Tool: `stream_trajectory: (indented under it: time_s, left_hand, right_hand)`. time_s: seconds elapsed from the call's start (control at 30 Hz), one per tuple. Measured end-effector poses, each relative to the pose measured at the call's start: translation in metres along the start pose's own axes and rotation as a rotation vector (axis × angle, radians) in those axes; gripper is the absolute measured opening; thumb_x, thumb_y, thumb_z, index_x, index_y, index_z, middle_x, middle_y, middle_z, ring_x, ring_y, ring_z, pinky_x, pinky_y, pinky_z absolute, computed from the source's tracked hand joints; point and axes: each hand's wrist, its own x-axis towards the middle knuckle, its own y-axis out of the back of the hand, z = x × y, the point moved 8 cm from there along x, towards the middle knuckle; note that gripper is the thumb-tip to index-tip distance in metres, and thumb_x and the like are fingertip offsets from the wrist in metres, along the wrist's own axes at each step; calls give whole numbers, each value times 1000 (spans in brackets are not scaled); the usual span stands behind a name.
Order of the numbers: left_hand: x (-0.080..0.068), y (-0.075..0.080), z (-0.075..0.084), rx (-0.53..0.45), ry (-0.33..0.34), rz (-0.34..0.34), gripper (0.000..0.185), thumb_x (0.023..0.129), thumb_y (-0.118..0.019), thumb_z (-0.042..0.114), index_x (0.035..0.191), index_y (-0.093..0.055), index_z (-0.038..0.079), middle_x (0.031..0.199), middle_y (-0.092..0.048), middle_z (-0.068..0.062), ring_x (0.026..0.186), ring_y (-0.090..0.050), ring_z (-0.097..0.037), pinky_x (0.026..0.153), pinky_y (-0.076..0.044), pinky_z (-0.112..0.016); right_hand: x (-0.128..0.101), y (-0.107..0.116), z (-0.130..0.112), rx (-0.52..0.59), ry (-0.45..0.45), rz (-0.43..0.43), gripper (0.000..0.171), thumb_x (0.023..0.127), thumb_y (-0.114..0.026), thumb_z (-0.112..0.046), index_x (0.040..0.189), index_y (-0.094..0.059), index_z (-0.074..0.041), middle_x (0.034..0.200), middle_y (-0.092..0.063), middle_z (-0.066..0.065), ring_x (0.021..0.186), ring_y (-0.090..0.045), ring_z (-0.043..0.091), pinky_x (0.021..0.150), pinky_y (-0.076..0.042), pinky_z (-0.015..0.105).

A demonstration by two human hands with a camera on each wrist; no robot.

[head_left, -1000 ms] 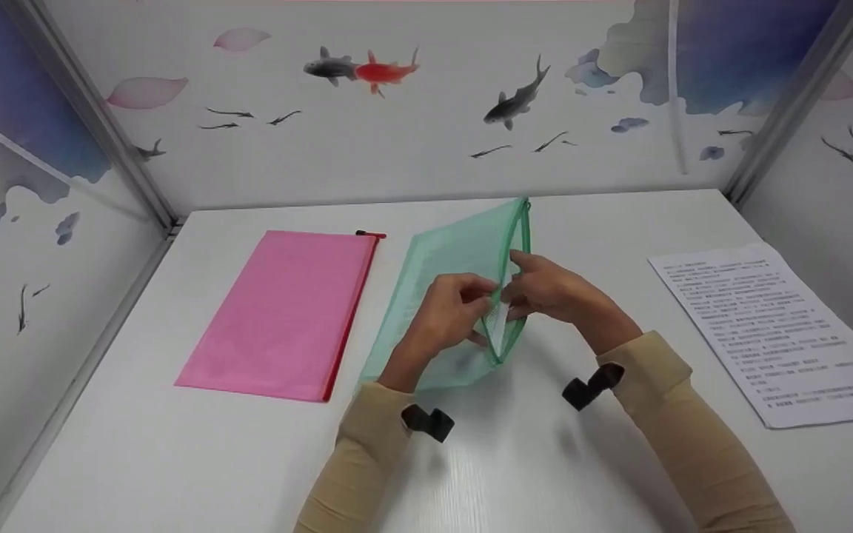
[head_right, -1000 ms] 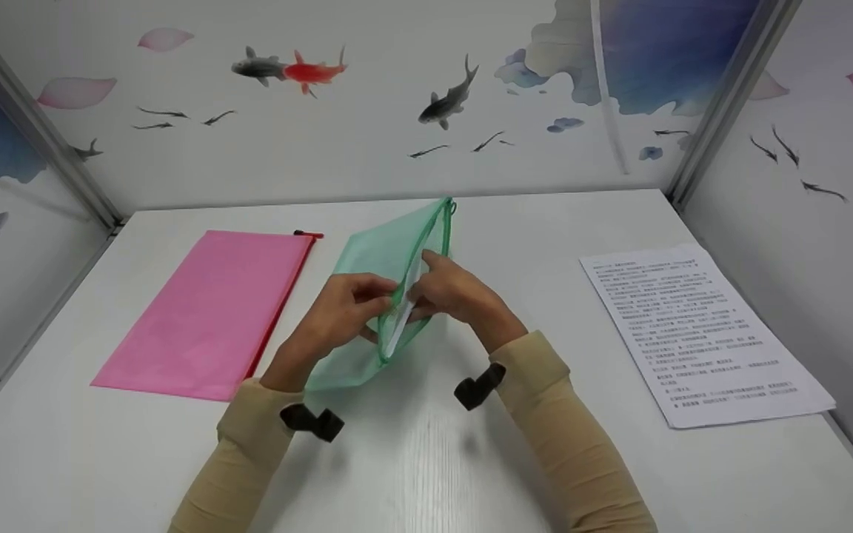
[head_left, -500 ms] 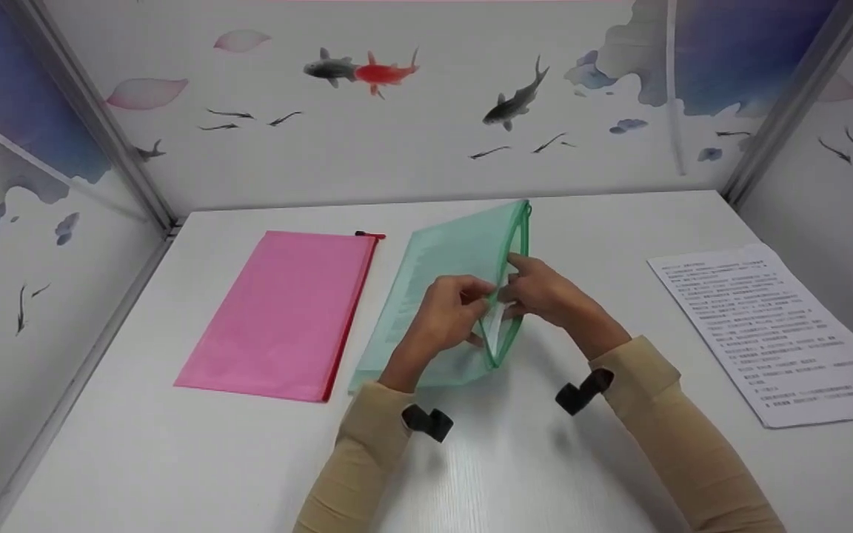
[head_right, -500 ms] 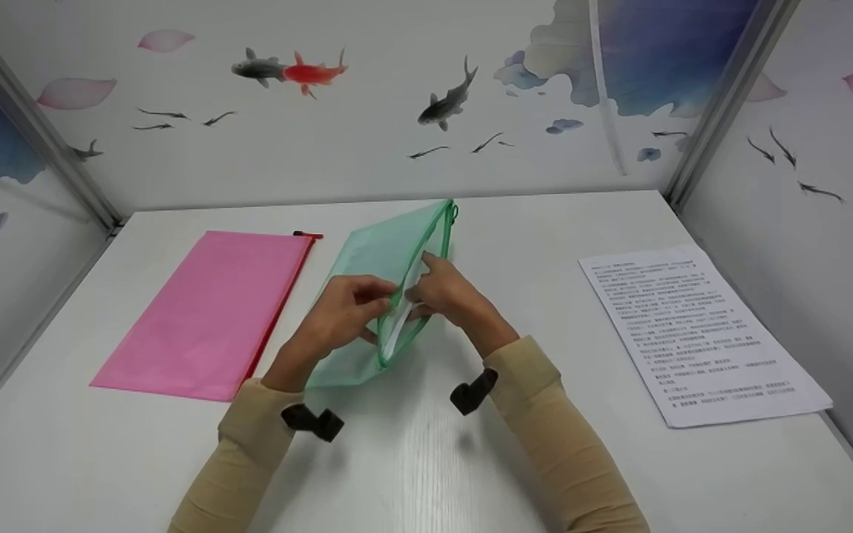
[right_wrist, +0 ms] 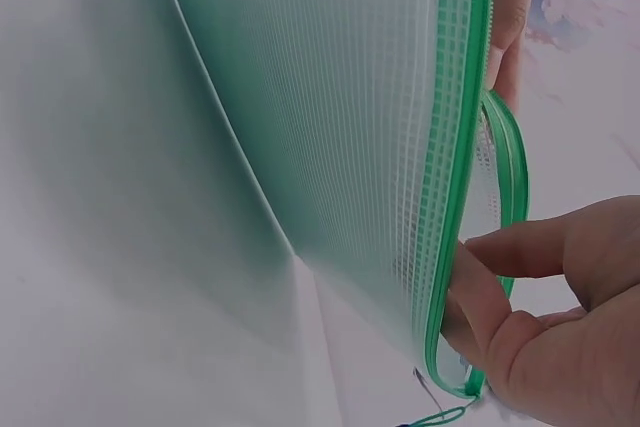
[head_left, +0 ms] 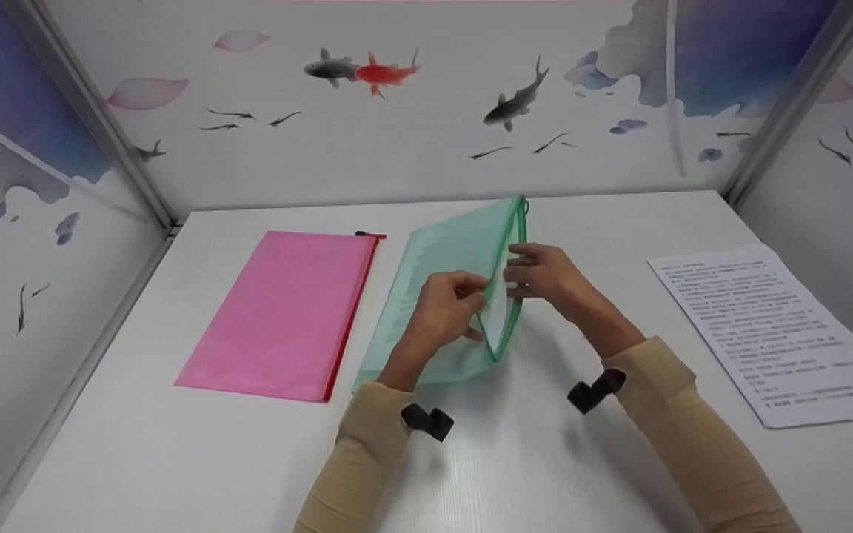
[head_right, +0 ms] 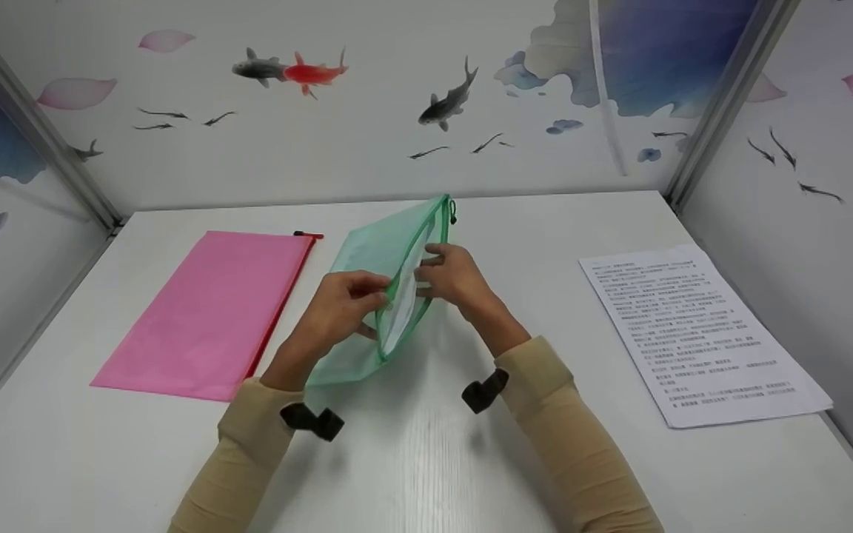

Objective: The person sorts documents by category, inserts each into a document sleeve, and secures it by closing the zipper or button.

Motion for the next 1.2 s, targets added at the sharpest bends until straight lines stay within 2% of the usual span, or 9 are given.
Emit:
stream_trajectory:
  time_s: [0.17, 0.3, 0.47, 0.6, 0.8, 0.97, 1.07, 1.2]
  left_hand:
    - [0, 0, 0, -28, 5, 3, 29, 98, -56, 3, 125, -68, 2, 111, -66, -12, 95, -61, -16, 62, -62, -30]
    - [0, 1, -2, -22, 26, 7, 28, 99, -56, 3, 125, -67, 3, 109, -65, -11, 95, -61, -16, 62, -62, -29]
    - [-1, 2, -3, -28, 31, 10, 28, 99, -56, 3, 125, -67, 2, 109, -65, -12, 95, -61, -17, 63, -62, -30]
    - [-2, 2, -2, -28, 28, 9, 28, 99, -56, 2, 125, -66, 1, 109, -65, -12, 95, -61, -17, 62, -62, -30]
    - [-2, 3, -1, -14, 28, 2, 29, 99, -55, 2, 126, -66, 1, 110, -64, -11, 96, -58, -16, 63, -62, -28]
    - [-2, 4, -1, -24, 16, 7, 28, 99, -56, 1, 126, -66, 1, 111, -63, -12, 96, -58, -16, 63, -62, -29]
    - [-2, 4, 0, -38, 4, 3, 28, 99, -55, 1, 125, -65, -2, 110, -63, -14, 95, -58, -17, 62, -62, -30]
    - [-2, 4, 0, -35, 0, 4, 27, 99, -55, 0, 124, -66, -1, 110, -63, -14, 95, -57, -17, 63, -62, -30]
  right_hand:
    - [2, 9, 1, -4, 0, 21, 55, 103, -50, -12, 153, -33, 2, 148, -47, 25, 130, -57, 35, 100, -55, 37]
    - [6, 14, 2, 35, 6, 39, 52, 103, -49, -14, 151, -37, 3, 145, -49, 25, 131, -56, 34, 98, -56, 34]
    - [11, 24, 0, 97, 27, 117, 48, 103, -50, -13, 148, -41, 4, 144, -51, 24, 132, -56, 33, 93, -58, 28]
    - [15, 36, -7, 98, 52, 206, 45, 104, -50, -15, 143, -46, 5, 139, -53, 24, 130, -58, 32, 91, -59, 26]
    - [23, 50, -19, -6, 106, 309, 40, 104, -46, -19, 136, -55, 3, 132, -57, 22, 123, -61, 30, 94, -58, 31]
    - [35, 61, -32, -188, 138, 382, 39, 103, -46, -24, 131, -61, -2, 129, -62, 19, 117, -62, 29, 99, -55, 38]
    - [45, 68, -36, -296, 157, 404, 39, 102, -48, -26, 129, -63, -2, 127, -63, 20, 115, -60, 30, 99, -51, 43]
    - [57, 75, -35, -370, 167, 400, 39, 102, -49, -25, 127, -63, 1, 125, -62, 22, 114, -58, 33, 100, -49, 48]
